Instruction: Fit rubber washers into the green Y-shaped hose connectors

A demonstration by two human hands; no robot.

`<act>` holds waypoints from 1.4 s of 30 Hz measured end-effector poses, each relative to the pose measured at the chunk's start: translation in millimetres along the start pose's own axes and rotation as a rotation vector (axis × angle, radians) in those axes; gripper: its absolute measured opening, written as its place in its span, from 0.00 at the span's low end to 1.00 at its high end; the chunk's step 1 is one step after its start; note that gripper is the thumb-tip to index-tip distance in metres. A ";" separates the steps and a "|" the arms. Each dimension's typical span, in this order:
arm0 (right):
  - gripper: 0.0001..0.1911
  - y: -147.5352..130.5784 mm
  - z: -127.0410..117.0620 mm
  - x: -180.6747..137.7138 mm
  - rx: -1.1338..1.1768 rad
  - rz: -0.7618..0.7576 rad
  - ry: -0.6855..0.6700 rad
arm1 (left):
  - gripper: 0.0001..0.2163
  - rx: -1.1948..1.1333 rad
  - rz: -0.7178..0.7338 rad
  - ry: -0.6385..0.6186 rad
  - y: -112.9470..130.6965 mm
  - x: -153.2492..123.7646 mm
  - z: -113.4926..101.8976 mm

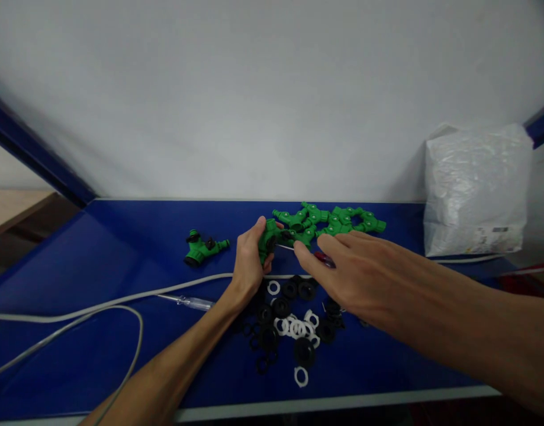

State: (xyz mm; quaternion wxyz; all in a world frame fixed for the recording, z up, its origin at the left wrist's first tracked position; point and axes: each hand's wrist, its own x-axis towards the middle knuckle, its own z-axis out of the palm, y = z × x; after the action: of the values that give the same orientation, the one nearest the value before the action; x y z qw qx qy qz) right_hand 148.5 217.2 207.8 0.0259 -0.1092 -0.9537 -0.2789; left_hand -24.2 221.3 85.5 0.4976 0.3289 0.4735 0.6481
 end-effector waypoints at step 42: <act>0.20 0.4 12.9 -12.1 -0.187 -0.066 0.062 | 0.25 0.070 -0.012 0.013 4.9 -2.1 3.3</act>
State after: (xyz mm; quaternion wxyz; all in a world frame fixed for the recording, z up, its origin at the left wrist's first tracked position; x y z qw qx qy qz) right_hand 160.6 222.1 195.7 0.0358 -0.0711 -0.9253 -0.3708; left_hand -22.2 219.9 91.3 0.4865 0.3391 0.5009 0.6304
